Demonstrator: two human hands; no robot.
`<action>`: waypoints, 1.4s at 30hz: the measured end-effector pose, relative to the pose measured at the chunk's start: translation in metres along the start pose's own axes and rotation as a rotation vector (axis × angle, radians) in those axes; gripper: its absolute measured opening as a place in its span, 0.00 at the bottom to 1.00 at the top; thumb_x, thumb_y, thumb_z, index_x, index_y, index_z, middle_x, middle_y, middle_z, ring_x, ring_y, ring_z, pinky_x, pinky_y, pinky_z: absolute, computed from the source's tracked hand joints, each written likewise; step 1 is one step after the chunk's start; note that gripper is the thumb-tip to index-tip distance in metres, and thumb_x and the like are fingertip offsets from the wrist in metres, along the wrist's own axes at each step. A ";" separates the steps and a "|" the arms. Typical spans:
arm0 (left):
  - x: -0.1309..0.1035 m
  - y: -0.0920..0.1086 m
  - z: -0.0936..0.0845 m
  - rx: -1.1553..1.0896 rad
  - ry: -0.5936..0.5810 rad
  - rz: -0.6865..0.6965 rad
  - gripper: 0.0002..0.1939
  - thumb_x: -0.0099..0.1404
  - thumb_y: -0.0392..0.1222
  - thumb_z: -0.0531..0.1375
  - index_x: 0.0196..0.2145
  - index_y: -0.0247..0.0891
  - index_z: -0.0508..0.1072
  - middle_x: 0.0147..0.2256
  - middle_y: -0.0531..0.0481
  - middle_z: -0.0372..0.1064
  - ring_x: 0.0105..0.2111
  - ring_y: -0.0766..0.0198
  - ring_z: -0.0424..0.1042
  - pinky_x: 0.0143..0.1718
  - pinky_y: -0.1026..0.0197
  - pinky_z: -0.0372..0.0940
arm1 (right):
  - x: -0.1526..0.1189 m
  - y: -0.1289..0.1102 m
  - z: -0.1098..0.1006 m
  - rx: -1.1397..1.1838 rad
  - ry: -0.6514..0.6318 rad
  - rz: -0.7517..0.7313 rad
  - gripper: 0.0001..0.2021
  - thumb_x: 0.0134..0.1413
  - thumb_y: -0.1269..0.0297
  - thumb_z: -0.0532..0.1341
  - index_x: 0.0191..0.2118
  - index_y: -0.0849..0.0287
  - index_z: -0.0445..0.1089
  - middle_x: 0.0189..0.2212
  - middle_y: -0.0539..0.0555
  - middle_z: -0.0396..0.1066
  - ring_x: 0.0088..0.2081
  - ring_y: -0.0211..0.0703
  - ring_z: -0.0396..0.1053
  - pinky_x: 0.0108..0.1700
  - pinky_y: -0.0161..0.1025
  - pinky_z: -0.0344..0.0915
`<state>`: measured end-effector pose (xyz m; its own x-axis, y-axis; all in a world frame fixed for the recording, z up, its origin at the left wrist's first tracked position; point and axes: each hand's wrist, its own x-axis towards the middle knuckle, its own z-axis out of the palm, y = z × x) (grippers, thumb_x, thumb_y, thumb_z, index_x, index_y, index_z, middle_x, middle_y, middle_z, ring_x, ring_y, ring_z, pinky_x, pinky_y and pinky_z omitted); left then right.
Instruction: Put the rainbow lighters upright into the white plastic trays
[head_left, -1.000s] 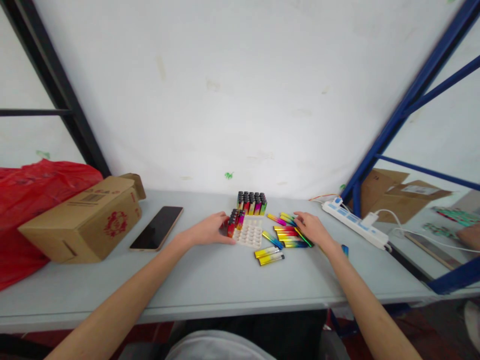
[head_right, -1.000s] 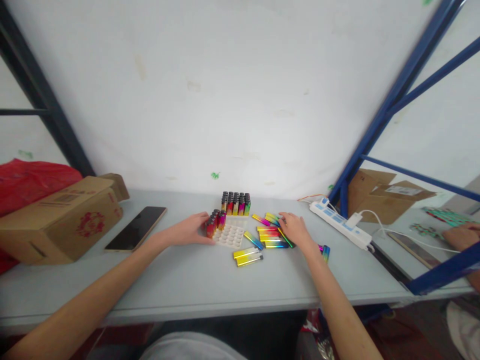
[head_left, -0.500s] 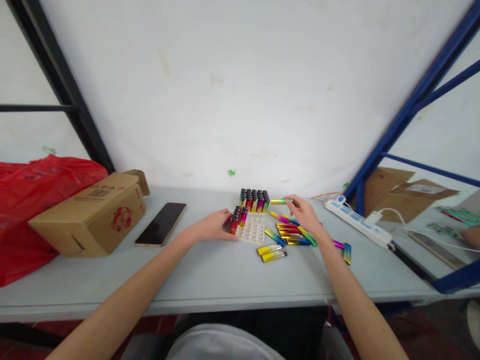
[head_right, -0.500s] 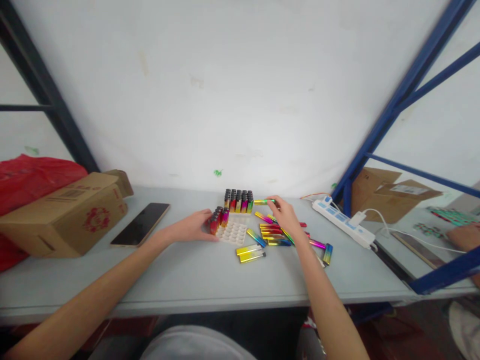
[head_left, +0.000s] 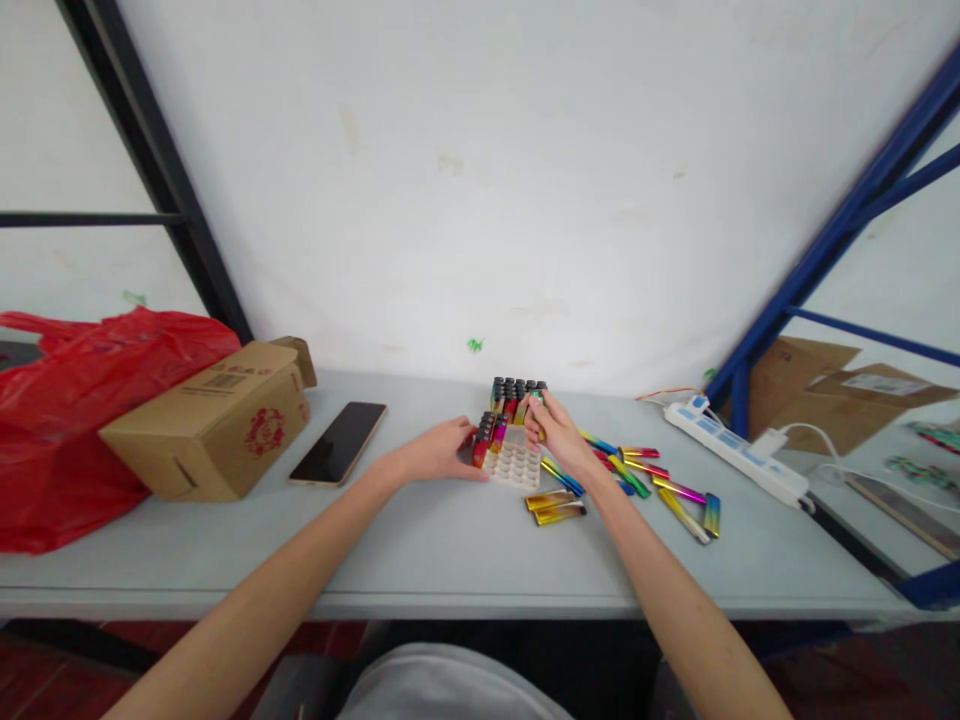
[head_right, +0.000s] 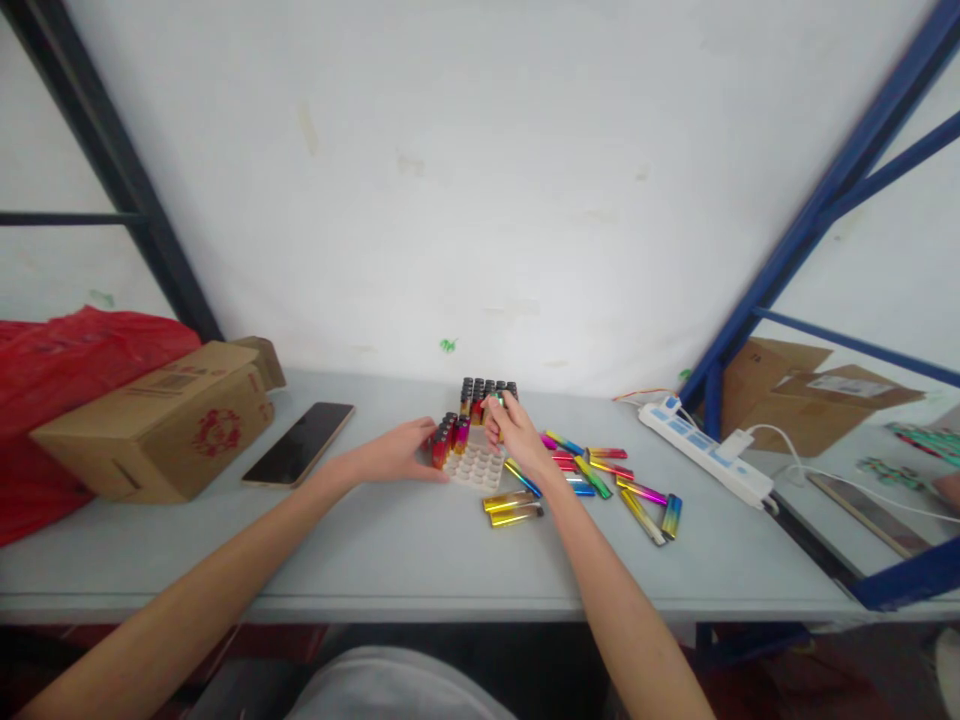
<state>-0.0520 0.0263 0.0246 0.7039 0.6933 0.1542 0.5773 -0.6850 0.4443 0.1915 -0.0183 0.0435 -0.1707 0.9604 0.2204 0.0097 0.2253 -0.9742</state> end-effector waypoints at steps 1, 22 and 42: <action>0.000 0.000 0.000 -0.004 0.001 0.001 0.32 0.53 0.69 0.69 0.41 0.37 0.76 0.40 0.45 0.71 0.39 0.50 0.73 0.44 0.54 0.68 | -0.001 0.005 0.001 -0.006 -0.019 0.031 0.26 0.58 0.31 0.61 0.40 0.51 0.60 0.23 0.42 0.55 0.21 0.36 0.56 0.22 0.33 0.53; 0.002 -0.001 0.001 0.010 -0.020 0.016 0.33 0.55 0.70 0.68 0.42 0.36 0.75 0.41 0.44 0.71 0.40 0.51 0.73 0.44 0.54 0.68 | -0.009 0.023 0.016 -0.044 0.223 0.216 0.30 0.64 0.36 0.51 0.19 0.53 0.52 0.13 0.43 0.46 0.16 0.33 0.41 0.19 0.36 0.39; 0.000 0.000 0.001 0.002 -0.003 0.007 0.33 0.54 0.70 0.69 0.42 0.37 0.76 0.40 0.45 0.71 0.39 0.52 0.73 0.43 0.54 0.68 | -0.023 0.002 0.012 -0.649 0.087 -0.327 0.20 0.70 0.43 0.56 0.37 0.55 0.70 0.34 0.53 0.73 0.35 0.45 0.71 0.40 0.40 0.67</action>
<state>-0.0517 0.0264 0.0241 0.7092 0.6878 0.1545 0.5732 -0.6902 0.4417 0.1838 -0.0416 0.0357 -0.1866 0.8305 0.5248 0.5582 0.5292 -0.6390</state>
